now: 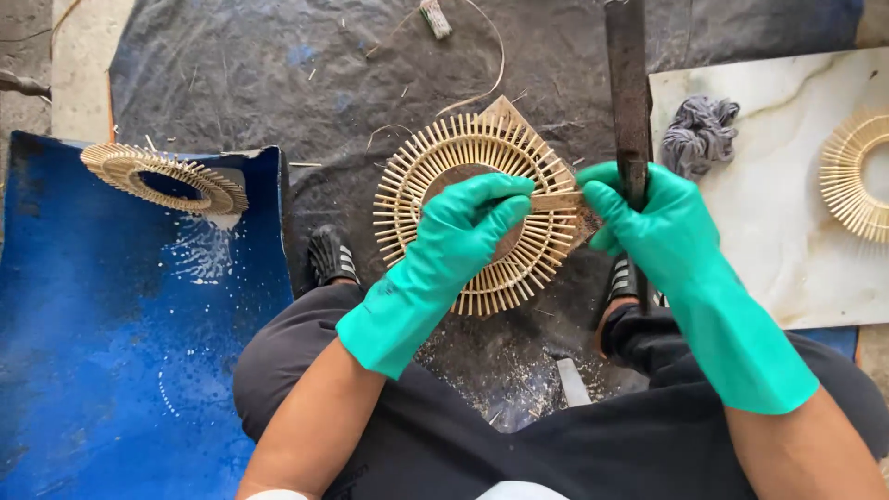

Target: The recorder uses a metal tool to sand and smooth the inner edge of a circular bamboo frame.

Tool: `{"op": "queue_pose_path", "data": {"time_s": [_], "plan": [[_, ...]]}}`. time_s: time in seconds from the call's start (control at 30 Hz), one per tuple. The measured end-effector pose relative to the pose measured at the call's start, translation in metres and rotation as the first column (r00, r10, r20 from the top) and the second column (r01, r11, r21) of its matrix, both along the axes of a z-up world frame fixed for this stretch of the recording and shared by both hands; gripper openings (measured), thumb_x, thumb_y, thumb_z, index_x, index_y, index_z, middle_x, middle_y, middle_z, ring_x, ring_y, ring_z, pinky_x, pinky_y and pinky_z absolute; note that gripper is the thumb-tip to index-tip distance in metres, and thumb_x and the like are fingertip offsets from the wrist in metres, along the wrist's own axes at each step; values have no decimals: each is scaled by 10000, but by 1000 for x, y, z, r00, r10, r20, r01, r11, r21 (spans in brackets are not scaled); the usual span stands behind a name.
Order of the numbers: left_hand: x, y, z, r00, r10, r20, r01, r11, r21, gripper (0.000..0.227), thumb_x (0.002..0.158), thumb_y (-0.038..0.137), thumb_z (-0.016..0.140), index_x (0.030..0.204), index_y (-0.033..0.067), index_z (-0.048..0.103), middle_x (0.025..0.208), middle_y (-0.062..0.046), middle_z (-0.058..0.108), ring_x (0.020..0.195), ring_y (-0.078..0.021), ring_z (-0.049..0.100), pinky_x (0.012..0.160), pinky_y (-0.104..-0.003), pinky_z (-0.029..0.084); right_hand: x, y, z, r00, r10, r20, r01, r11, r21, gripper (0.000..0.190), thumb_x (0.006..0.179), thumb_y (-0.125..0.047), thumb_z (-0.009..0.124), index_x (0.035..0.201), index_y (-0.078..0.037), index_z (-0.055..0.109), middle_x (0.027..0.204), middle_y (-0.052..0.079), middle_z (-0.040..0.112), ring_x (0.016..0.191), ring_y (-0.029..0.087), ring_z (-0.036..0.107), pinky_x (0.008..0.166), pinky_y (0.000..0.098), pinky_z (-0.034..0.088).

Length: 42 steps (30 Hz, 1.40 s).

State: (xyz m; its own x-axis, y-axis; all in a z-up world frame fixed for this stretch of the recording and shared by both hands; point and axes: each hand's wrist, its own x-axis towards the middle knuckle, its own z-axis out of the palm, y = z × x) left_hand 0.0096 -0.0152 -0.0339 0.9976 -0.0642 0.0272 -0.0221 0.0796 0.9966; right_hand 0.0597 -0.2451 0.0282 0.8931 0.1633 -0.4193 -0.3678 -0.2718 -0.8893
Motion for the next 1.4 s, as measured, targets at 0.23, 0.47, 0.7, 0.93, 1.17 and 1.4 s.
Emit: {"op": "queue_pose_path", "data": {"time_s": [0.23,0.47,0.7,0.93,1.17,1.4], "plan": [[11,3,14,865,206,-458,392,293,872,1130,768,616,813,1588,127,209,1623,-303,158,1330,-578,355,968,-558,495,22,-31,-47,997,-68,23,71,977,-201,246,970,-250,759,1110,-62,684,863,23,717,659,105,673,569,269,548],[7,11,-1,925,94,-368,338,237,911,1174,708,632,838,1594,145,243,1628,-312,137,1325,-575,360,1099,-575,409,21,-43,-92,996,-91,-24,82,961,-263,232,983,-246,762,1093,-71,657,842,33,704,681,127,691,571,284,538],[2,24,-8,948,26,-317,290,341,894,1149,674,585,873,1587,208,287,1682,-216,112,1390,-539,328,1154,-588,380,9,-36,-121,1000,-5,16,9,965,-264,233,1008,-254,755,1055,-53,649,811,53,695,681,121,668,590,289,532],[5,30,-7,934,-12,-356,334,381,862,1134,674,499,921,1591,258,299,1681,-173,69,1468,-569,158,1182,-606,292,0,-39,-117,997,-49,-66,31,967,-253,258,986,-269,739,1047,-40,639,846,52,704,714,133,708,592,303,558],[8,30,17,900,-68,-431,432,276,859,1015,733,471,899,1573,397,333,1701,-102,34,1479,-588,142,1161,-641,298,-2,-47,-65,998,-29,-56,17,981,-195,264,1022,-269,718,1069,-23,634,875,93,712,734,176,709,611,312,546],[9,22,9,879,97,-468,401,382,833,1105,694,508,905,1572,410,240,1699,-110,-2,1409,-642,248,1007,-607,508,-64,-38,31,928,-208,309,152,969,196,203,1144,-170,648,1228,13,676,1115,147,713,964,210,749,926,327,646]]}}
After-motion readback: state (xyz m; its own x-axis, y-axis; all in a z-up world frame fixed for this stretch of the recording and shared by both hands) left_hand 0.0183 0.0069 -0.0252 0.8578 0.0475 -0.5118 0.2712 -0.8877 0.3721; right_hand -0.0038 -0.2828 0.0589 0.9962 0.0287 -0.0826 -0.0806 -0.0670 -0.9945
